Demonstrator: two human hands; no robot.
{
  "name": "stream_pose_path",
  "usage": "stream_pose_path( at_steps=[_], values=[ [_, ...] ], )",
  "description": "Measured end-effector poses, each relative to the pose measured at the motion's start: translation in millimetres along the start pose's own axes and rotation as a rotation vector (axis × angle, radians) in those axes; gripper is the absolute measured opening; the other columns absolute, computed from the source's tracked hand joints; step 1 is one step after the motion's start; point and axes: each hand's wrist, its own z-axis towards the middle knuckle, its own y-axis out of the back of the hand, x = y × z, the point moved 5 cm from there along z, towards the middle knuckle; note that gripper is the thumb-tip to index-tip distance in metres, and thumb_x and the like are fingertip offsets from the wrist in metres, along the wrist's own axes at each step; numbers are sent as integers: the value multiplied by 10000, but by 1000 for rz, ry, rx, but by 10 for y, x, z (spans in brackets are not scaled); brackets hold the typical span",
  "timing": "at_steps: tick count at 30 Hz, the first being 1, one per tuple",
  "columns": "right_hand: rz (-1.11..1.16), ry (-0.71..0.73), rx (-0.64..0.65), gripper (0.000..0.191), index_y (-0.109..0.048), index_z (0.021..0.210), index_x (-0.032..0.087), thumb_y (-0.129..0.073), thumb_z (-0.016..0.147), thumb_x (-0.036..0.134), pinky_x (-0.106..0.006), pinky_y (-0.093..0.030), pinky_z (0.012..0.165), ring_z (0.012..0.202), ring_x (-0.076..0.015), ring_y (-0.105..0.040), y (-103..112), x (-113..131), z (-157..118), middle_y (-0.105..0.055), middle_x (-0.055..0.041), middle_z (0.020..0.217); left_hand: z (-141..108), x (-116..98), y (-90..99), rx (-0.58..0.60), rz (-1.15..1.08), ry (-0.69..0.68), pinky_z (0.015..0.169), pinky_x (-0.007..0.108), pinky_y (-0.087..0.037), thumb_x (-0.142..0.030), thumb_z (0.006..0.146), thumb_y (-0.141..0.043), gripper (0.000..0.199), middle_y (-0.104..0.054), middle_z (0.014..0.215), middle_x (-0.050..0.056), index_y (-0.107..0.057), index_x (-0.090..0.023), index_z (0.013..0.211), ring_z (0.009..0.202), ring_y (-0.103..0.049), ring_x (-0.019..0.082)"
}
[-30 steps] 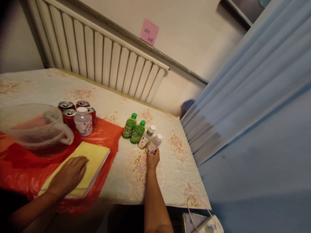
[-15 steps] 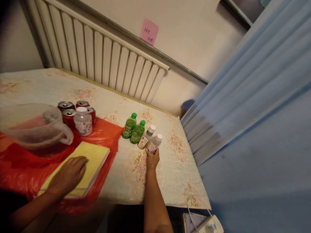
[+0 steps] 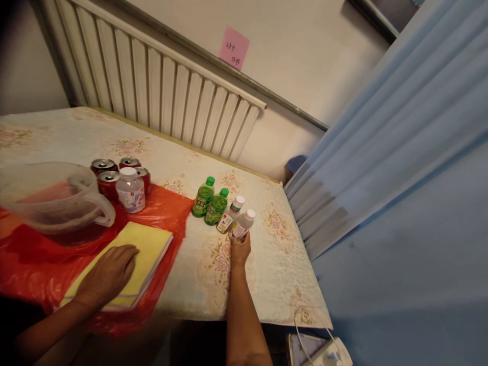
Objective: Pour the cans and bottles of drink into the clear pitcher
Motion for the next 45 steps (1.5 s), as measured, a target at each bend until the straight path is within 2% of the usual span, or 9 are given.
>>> stream_pose_path(
  at_steps=[5, 20, 26, 33, 38, 41, 45],
  values=[
    [-2, 12, 1, 588, -639, 1175, 161, -675, 637, 396, -309, -511, 799, 900, -248, -679, 10, 17, -7, -752, -110, 1071, 12, -10, 15, 13, -12, 14, 958, 478, -492, -262, 948, -439, 281, -704, 1091, 152, -660, -158, 1085, 1041, -628, 317],
    [-2, -28, -6, 721, -607, 1262, 148, -710, 609, 437, -314, -524, 815, 904, -238, -690, -17, -96, 31, -745, -130, 1136, 29, -43, 47, -13, -15, 1, 945, 479, -495, -235, 952, -435, 273, -699, 1070, 161, -664, -140, 1064, 1026, -624, 319],
    [-15, -61, -60, 746, -580, 1289, 126, -713, 614, 413, -311, -528, 845, 968, -238, -688, 27, -152, -56, -723, -151, 1189, 25, -50, 54, -6, -24, 31, 925, 465, -497, -212, 944, -445, 245, -691, 1079, 150, -658, -159, 1053, 1017, -615, 307],
    [-40, -98, -125, 578, -634, 1198, 120, -620, 686, 387, -342, -535, 818, 911, -262, -702, 164, -91, -463, -751, -145, 1046, 0, -90, 76, 3, -90, 95, 928, 455, -485, -140, 917, -453, 228, -686, 1083, 145, -658, -176, 1007, 1064, -605, 300],
    [-50, -56, -34, 505, -704, 1088, 139, -580, 699, 436, -377, -536, 882, 954, -291, -721, 85, 32, -968, -773, -136, 1029, -38, -104, 85, 18, -140, 154, 951, 442, -471, -127, 929, -441, 231, -672, 1110, 134, -653, -189, 998, 1091, -588, 289],
    [-141, 22, 53, 490, -728, 1070, 138, -555, 735, 450, -387, -535, 891, 938, -297, -722, -30, 137, -1247, -773, -149, 1047, -50, -95, 71, 58, -179, 185, 958, 449, -460, -128, 926, -439, 234, -663, 1109, 141, -651, -178, 1011, 1107, -572, 295],
    [-232, 132, 92, 456, -735, 1064, 146, -549, 753, 424, -390, -540, 856, 886, -294, -708, -116, 286, -1417, -769, -144, 1038, 34, -93, 67, 139, -234, 237, 933, 453, -451, -107, 874, -466, 207, -653, 1041, 131, -639, -186, 957, 1029, -574, 288]
  ],
)
